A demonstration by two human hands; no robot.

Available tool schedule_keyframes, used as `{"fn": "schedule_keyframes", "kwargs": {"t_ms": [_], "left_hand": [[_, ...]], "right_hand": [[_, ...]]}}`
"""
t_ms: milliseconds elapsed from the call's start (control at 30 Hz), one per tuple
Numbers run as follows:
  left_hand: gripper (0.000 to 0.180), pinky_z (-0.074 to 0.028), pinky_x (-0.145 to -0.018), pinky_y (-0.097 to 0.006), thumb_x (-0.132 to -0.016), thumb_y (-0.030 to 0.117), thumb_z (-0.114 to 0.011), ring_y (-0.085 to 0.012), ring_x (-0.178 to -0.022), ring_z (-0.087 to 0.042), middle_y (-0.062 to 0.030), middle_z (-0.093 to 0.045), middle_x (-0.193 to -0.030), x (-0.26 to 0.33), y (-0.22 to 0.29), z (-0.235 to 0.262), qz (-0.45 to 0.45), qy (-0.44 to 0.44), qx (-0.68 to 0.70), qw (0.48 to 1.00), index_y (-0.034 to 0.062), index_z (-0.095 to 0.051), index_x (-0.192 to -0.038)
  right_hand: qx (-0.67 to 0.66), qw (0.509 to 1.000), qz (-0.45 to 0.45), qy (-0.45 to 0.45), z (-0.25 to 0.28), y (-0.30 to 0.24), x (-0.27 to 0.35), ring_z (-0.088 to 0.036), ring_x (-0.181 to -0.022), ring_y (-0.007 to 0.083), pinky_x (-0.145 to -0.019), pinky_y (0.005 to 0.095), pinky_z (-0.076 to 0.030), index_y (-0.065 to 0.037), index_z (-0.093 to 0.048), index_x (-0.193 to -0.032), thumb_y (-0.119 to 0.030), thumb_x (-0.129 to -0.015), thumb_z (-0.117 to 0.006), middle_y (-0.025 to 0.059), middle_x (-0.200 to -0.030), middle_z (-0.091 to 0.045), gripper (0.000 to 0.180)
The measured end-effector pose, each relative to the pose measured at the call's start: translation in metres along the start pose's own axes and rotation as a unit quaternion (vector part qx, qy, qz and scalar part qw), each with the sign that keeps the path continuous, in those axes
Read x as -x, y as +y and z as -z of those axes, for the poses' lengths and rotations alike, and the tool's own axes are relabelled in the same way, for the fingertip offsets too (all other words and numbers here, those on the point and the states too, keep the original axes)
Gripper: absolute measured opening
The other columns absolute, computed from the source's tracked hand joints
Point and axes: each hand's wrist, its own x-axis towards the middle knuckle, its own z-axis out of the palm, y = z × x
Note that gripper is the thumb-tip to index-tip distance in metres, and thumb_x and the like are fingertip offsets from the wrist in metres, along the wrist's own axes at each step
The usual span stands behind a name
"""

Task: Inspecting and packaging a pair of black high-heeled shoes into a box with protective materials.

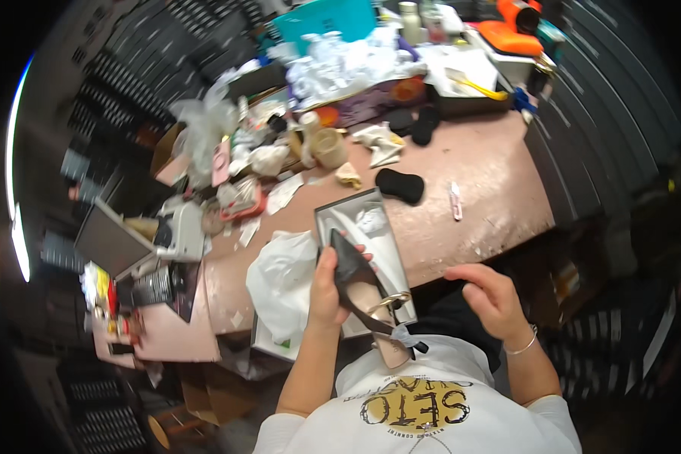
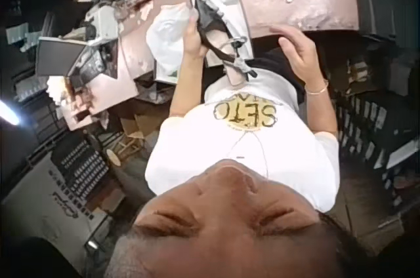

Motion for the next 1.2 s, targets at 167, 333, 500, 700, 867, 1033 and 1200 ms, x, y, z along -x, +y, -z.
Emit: {"fn": "schedule_keyframes", "kwargs": {"t_ms": [167,333,500,700,867,1033,1200], "left_hand": [[0.05,-0.053,-0.087,-0.041,-0.099,0.036,-0.045,-0.0255,-0.104,-0.06,-0.0155,-0.057,-0.114,0.023,0.009,0.001,-0.025,0.007,-0.072,0.997,0.0058,-0.036,-0.139],[0.046,-0.05,-0.089,-0.036,-0.1,0.033,-0.044,-0.0217,-0.1,-0.059,-0.0127,-0.057,-0.11,0.046,0.016,0.03,-0.042,0.098,-0.015,0.994,0.0049,-0.037,-0.136],[0.041,-0.051,-0.086,-0.037,-0.101,0.038,-0.04,-0.0226,-0.095,-0.061,-0.012,-0.059,-0.106,0.048,0.011,0.046,-0.053,0.182,-0.115,0.975,0.0058,-0.044,-0.126],[0.039,-0.053,-0.08,-0.035,-0.1,0.042,-0.043,-0.0198,-0.087,-0.06,-0.009,-0.059,-0.096,0.055,-0.001,0.056,-0.08,0.23,-0.039,0.969,0.0061,-0.049,-0.114],[0.04,-0.052,-0.08,-0.032,-0.101,0.037,-0.041,-0.0171,-0.09,-0.059,-0.0092,-0.057,-0.103,0.06,0.008,0.029,-0.091,0.211,-0.117,0.966,0.0071,-0.042,-0.128],[0.046,-0.054,-0.081,-0.037,-0.1,0.029,-0.043,-0.0213,-0.092,-0.061,-0.014,-0.058,-0.105,0.058,-0.011,0.041,-0.048,0.143,-0.028,0.988,0.0036,-0.036,-0.138],[0.051,-0.052,-0.087,-0.039,-0.098,0.03,-0.049,-0.024,-0.101,-0.06,-0.0163,-0.056,-0.115,0.051,-0.019,0.031,-0.034,0.084,0.005,0.996,0.0017,-0.034,-0.138]], "right_hand": [[0.123,0.936,0.152,-0.293,-0.082,-0.007,-0.027,-0.048,-0.123,0.0329,-0.107,0.0513,-0.03,-0.002,-0.05,-0.131,-0.031,-0.088,-0.063,0.0173,-0.126,-0.055,0.052],[0.178,0.888,0.224,-0.36,-0.137,0.021,-0.04,-0.036,-0.131,0.0358,-0.111,0.0607,-0.007,0.009,-0.037,-0.133,-0.057,-0.091,-0.045,0.0253,-0.133,-0.042,0.079],[0.18,0.915,0.162,-0.322,-0.195,0.044,-0.038,-0.035,-0.124,0.0479,-0.11,0.0626,-0.006,0.014,-0.038,-0.127,-0.054,-0.094,-0.039,0.0302,-0.119,-0.044,0.075],[0.181,0.924,0.144,-0.305,-0.207,0.024,-0.043,-0.042,-0.121,0.0424,-0.108,0.0563,-0.018,0.013,-0.05,-0.109,-0.052,-0.095,-0.041,0.0294,-0.109,-0.05,0.067],[0.184,0.883,0.124,-0.414,-0.183,0.016,-0.046,-0.036,-0.124,0.047,-0.11,0.0534,-0.019,0.015,-0.043,-0.122,-0.05,-0.094,-0.043,0.034,-0.12,-0.045,0.071],[0.13,0.919,0.168,-0.331,-0.151,0.014,-0.013,-0.047,-0.113,0.0365,-0.102,0.0492,-0.03,0.006,-0.053,-0.108,-0.047,-0.089,-0.056,0.0229,-0.111,-0.054,0.056],[0.179,0.899,0.071,-0.393,-0.106,-0.005,-0.011,-0.057,-0.095,0.0286,-0.089,0.0397,-0.038,-0.004,-0.06,-0.104,-0.039,-0.079,-0.072,0.0099,-0.105,-0.061,0.044]]}}
